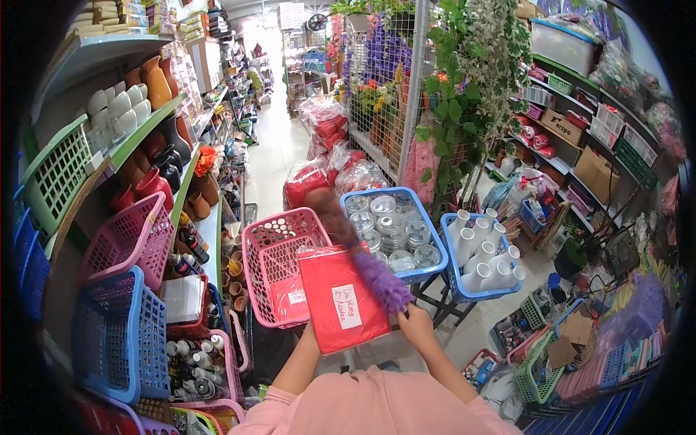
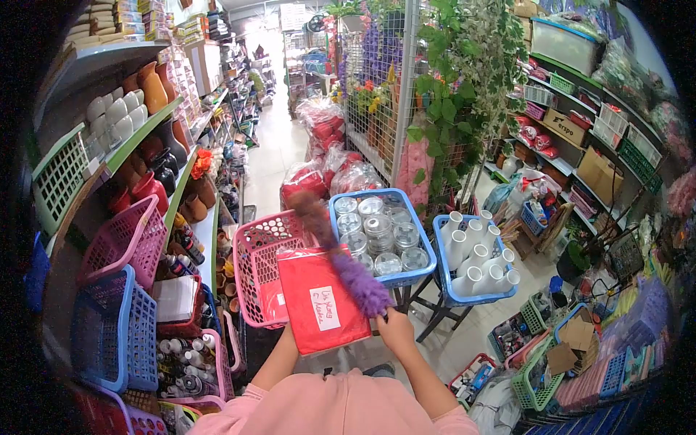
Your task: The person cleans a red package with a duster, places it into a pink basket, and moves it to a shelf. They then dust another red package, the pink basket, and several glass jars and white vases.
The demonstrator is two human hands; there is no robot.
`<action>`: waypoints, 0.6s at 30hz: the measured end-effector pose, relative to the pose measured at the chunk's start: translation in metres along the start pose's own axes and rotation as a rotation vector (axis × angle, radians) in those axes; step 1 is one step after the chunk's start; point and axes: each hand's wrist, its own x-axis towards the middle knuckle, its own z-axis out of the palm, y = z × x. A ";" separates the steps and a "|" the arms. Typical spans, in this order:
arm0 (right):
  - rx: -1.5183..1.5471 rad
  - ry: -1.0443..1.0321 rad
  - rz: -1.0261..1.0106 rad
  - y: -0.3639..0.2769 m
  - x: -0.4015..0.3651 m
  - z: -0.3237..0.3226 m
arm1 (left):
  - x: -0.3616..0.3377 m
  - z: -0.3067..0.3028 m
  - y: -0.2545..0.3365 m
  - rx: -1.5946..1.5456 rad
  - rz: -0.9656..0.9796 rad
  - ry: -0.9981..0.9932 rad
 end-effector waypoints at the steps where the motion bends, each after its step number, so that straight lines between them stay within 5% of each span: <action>1: 0.082 0.048 0.072 0.005 0.006 0.002 | -0.003 -0.003 0.003 0.003 0.001 0.005; 5: 0.412 0.111 0.029 0.030 0.016 0.016 | -0.019 -0.019 -0.011 0.010 0.006 0.029; 9: 1.038 -0.355 0.418 0.005 -0.001 0.010 | -0.026 -0.028 -0.012 0.013 -0.003 0.053; 10: 1.154 -0.437 0.373 0.003 -0.004 0.010 | -0.021 -0.025 -0.007 0.013 -0.008 0.059; 15: 1.148 -0.413 0.294 -0.023 -0.006 0.001 | -0.017 -0.016 0.004 0.025 -0.013 0.087; 18: 1.157 -0.176 0.231 -0.031 0.009 -0.019 | -0.032 -0.035 -0.009 0.025 -0.017 0.105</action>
